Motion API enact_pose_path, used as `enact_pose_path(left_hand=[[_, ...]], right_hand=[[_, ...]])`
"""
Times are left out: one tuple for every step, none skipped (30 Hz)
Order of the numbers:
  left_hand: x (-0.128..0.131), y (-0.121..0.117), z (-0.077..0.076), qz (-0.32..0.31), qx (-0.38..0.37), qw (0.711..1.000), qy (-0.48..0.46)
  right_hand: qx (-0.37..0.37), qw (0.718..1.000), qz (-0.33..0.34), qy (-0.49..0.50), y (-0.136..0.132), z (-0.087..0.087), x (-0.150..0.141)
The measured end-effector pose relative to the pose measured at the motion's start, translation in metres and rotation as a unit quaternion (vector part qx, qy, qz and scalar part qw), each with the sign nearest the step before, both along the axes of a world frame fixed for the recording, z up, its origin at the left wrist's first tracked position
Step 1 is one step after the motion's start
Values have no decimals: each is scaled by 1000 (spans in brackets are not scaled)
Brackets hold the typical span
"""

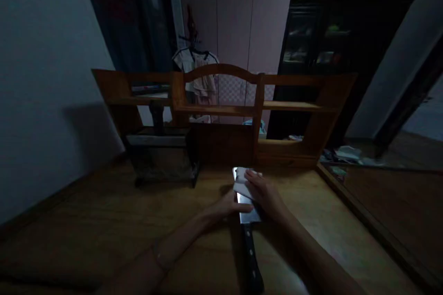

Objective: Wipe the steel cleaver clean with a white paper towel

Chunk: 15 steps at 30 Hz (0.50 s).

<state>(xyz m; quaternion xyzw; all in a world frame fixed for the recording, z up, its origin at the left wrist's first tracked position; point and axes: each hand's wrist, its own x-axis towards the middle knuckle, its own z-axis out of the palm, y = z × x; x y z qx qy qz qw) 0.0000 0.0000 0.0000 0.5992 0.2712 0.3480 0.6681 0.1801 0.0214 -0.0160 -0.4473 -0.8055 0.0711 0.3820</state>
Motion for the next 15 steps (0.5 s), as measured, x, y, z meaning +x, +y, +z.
enact_pose_path(left_hand=[[0,-1,0,5,-2,1000,2],[0,-1,-1,8,-4,1000,3],[0,-1,-2,9,-6,1000,4],[0,-1,-2,8,-8,1000,4],[-1,-1,-3,3,-10,1000,3],[-1,0,-4,-3,-13,1000,3],[-1,0,-6,-8,-15,1000,4],[-1,1,-7,-10,-15,1000,5],[-1,2,-8,-10,-14,1000,5],[-1,3,-8,-10,-12,1000,4],[-1,3,-9,-9,-11,1000,0],[-1,4,-9,-10,-10,1000,-3],[-1,4,-9,-11,-11,1000,-7],[-1,3,-9,-11,-11,1000,-10],[-2,3,-9,-12,-10,1000,-13]], right_hand=[[0,1000,11,-1,-1,0,-1],[0,1000,21,-2,-3,0,-2],[-3,999,31,-3,-4,0,-2],[-6,999,41,-5,-5,0,-3],[-12,999,51,-8,-7,1,-3],[-19,998,60,-11,-8,2,-3],[-26,997,68,-12,-9,3,-3],[-32,996,77,-14,-10,5,-2],[-36,996,84,-14,-11,6,-2],[-38,995,90,-15,-11,7,-1],[-39,995,93,-18,-11,7,-1],[-38,995,93,-23,-11,7,0],[-35,995,88,-29,-9,6,1],[-31,996,79,-35,-8,4,2],[-26,997,66,-42,-6,2,3]])
